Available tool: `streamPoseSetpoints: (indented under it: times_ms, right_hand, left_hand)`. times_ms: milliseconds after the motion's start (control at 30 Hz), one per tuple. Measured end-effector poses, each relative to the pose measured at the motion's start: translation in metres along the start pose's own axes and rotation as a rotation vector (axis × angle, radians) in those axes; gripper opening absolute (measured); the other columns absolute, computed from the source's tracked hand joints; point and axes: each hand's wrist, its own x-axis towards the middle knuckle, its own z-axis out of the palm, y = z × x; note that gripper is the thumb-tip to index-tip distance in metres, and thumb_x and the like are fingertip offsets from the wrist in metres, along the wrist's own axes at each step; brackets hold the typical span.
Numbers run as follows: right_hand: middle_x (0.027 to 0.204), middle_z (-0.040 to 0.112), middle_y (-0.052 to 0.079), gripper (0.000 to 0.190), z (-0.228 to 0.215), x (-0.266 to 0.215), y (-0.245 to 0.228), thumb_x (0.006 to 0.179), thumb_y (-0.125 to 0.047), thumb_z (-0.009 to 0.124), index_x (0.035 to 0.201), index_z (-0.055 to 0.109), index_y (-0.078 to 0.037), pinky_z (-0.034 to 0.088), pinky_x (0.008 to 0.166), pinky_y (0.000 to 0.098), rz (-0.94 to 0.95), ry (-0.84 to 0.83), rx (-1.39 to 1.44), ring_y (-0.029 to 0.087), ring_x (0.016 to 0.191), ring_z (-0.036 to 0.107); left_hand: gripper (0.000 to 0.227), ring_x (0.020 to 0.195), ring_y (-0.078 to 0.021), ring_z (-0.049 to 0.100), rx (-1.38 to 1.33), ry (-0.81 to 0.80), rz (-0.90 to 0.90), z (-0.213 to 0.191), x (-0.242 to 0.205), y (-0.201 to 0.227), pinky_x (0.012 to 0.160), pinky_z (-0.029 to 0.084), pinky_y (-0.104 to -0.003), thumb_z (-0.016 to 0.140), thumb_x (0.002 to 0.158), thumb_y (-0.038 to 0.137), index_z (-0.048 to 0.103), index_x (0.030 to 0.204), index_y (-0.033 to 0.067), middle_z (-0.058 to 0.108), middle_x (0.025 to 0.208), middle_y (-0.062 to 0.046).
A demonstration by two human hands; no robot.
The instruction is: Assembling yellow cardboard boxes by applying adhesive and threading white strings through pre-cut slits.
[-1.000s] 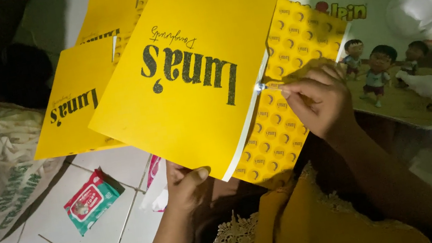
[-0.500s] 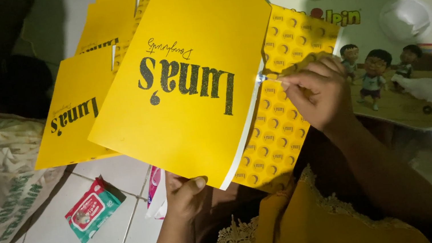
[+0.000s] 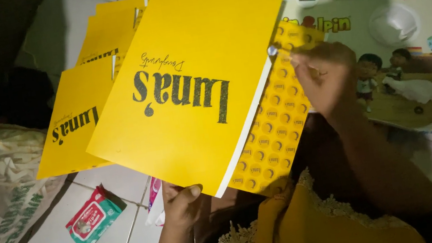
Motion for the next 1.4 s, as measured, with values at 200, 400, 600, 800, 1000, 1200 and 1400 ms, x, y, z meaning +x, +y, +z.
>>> streamPoseSetpoints:
  times_ms: [200,400,600,800,1000,1200,1400]
  right_hand:
    - [0.063,0.051,0.010,0.031,-0.027,0.002,-0.030,0.102,0.012,0.069,0.074,0.061,0.003,0.035,0.055,0.0387,0.244,-0.026,0.058,0.020,0.056,0.041]
    - [0.088,0.071,0.005,0.013,-0.013,-0.026,-0.030,0.094,0.005,0.070,0.095,0.070,-0.008,0.049,0.095,0.0434,-0.040,-0.068,0.050,0.021,0.085,0.063]
    - [0.086,0.067,0.006,0.009,-0.005,-0.031,-0.041,0.090,-0.001,0.078,0.096,0.078,-0.006,0.041,0.104,0.0493,-0.115,-0.036,0.014,0.025,0.088,0.059]
    - [0.081,0.065,0.007,0.006,0.004,-0.022,-0.006,0.094,0.003,0.077,0.095,0.075,-0.002,0.045,0.084,0.0387,-0.122,0.057,-0.047,0.023,0.082,0.057]
    - [0.094,0.078,0.018,0.011,-0.012,-0.006,-0.013,0.098,0.016,0.070,0.104,0.074,0.008,0.053,0.071,0.0344,0.012,0.021,0.058,0.023,0.078,0.068]
    - [0.091,0.073,0.017,0.008,-0.016,-0.015,-0.019,0.097,0.015,0.069,0.098,0.069,0.007,0.056,0.080,0.0383,0.066,0.034,0.081,0.024,0.081,0.064]
    - [0.084,0.071,0.008,0.006,-0.001,-0.023,-0.014,0.094,0.006,0.078,0.099,0.077,0.002,0.046,0.080,0.0364,-0.022,0.007,0.021,0.021,0.081,0.059]
  left_hand:
    - [0.060,0.128,-0.0311,0.060,0.025,-0.119,-0.091,-0.020,-0.007,0.001,0.107,0.051,-0.044,0.075,0.084,-0.003,0.054,0.139,0.0065,0.064,0.135,-0.011]
    - [0.064,0.129,-0.0320,0.061,0.037,-0.059,-0.130,-0.019,-0.008,0.003,0.105,0.052,-0.043,0.079,0.082,-0.001,0.054,0.140,0.0048,0.065,0.138,-0.012]
    - [0.063,0.128,-0.0313,0.061,0.013,-0.078,-0.119,-0.016,-0.008,0.005,0.105,0.052,-0.042,0.079,0.082,-0.002,0.056,0.140,0.0062,0.066,0.137,-0.010]
    - [0.069,0.125,-0.0323,0.058,0.008,-0.014,-0.115,-0.035,-0.017,-0.004,0.104,0.048,-0.045,0.078,0.078,-0.006,0.054,0.141,0.0089,0.064,0.132,-0.009]
    - [0.064,0.126,-0.0332,0.060,0.035,-0.042,-0.093,-0.026,-0.014,0.001,0.106,0.050,-0.046,0.077,0.079,-0.003,0.056,0.139,0.0079,0.065,0.133,-0.010]
    - [0.067,0.123,-0.0333,0.059,0.016,-0.020,-0.114,-0.032,-0.015,-0.002,0.104,0.050,-0.045,0.078,0.077,-0.003,0.054,0.139,0.0073,0.064,0.130,-0.011]
    - [0.066,0.123,-0.0324,0.059,0.041,-0.037,-0.106,-0.020,-0.012,0.004,0.102,0.050,-0.043,0.076,0.078,-0.002,0.053,0.140,0.0082,0.064,0.129,-0.010]
